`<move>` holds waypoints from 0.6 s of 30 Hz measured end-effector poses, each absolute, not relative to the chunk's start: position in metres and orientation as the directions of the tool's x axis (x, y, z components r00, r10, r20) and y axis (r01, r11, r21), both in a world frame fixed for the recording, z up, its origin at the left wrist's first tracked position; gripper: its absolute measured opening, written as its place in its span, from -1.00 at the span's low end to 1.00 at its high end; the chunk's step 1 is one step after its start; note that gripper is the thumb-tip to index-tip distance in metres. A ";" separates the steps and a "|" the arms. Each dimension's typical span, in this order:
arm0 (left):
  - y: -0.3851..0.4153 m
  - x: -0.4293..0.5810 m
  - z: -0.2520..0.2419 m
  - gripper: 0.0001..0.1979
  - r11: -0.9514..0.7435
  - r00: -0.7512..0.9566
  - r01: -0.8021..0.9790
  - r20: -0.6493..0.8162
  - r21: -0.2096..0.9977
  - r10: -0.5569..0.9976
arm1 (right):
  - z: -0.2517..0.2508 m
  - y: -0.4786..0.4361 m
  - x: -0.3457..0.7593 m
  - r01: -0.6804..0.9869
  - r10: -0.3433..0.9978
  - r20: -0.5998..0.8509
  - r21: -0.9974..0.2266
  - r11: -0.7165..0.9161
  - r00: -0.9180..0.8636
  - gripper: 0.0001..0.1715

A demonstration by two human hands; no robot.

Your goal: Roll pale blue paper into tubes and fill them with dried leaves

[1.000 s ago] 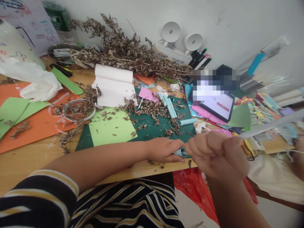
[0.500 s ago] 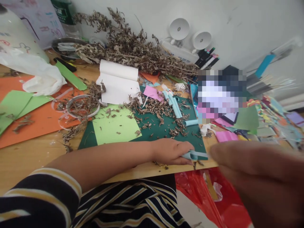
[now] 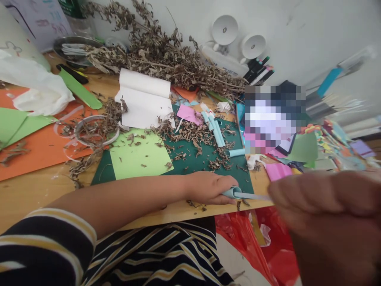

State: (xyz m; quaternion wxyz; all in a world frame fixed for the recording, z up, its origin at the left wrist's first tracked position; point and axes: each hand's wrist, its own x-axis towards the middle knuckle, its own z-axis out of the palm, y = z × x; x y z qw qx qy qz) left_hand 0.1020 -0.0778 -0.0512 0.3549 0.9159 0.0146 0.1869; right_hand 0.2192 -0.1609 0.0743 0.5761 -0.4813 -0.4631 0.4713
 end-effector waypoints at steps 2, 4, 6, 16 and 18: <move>-0.079 0.103 -0.051 -0.66 -0.767 0.928 -0.130 0.350 0.628 0.129 | 0.063 -0.152 0.206 -0.130 0.997 0.080 -0.988 0.082 0.021 -0.47; -0.080 0.104 -0.051 -0.67 -0.774 0.925 -0.154 0.364 0.615 0.106 | 0.053 -0.150 0.199 -0.116 0.996 0.076 -0.991 0.070 -0.046 -0.49; -0.080 0.104 -0.051 -0.69 -0.774 0.927 -0.153 0.361 0.615 0.103 | 0.050 -0.152 0.199 -0.057 0.989 0.128 -0.991 0.124 -0.075 -0.51; -0.081 0.103 -0.048 -0.67 -0.773 0.938 -0.108 0.322 0.626 0.129 | 0.048 -0.156 0.218 0.590 0.850 0.516 -0.656 0.470 -0.104 -0.58; -0.081 0.103 -0.048 -0.67 -0.773 0.939 -0.100 0.317 0.626 0.135 | 0.050 -0.159 0.226 0.750 0.849 0.510 -0.505 0.427 -0.140 -0.56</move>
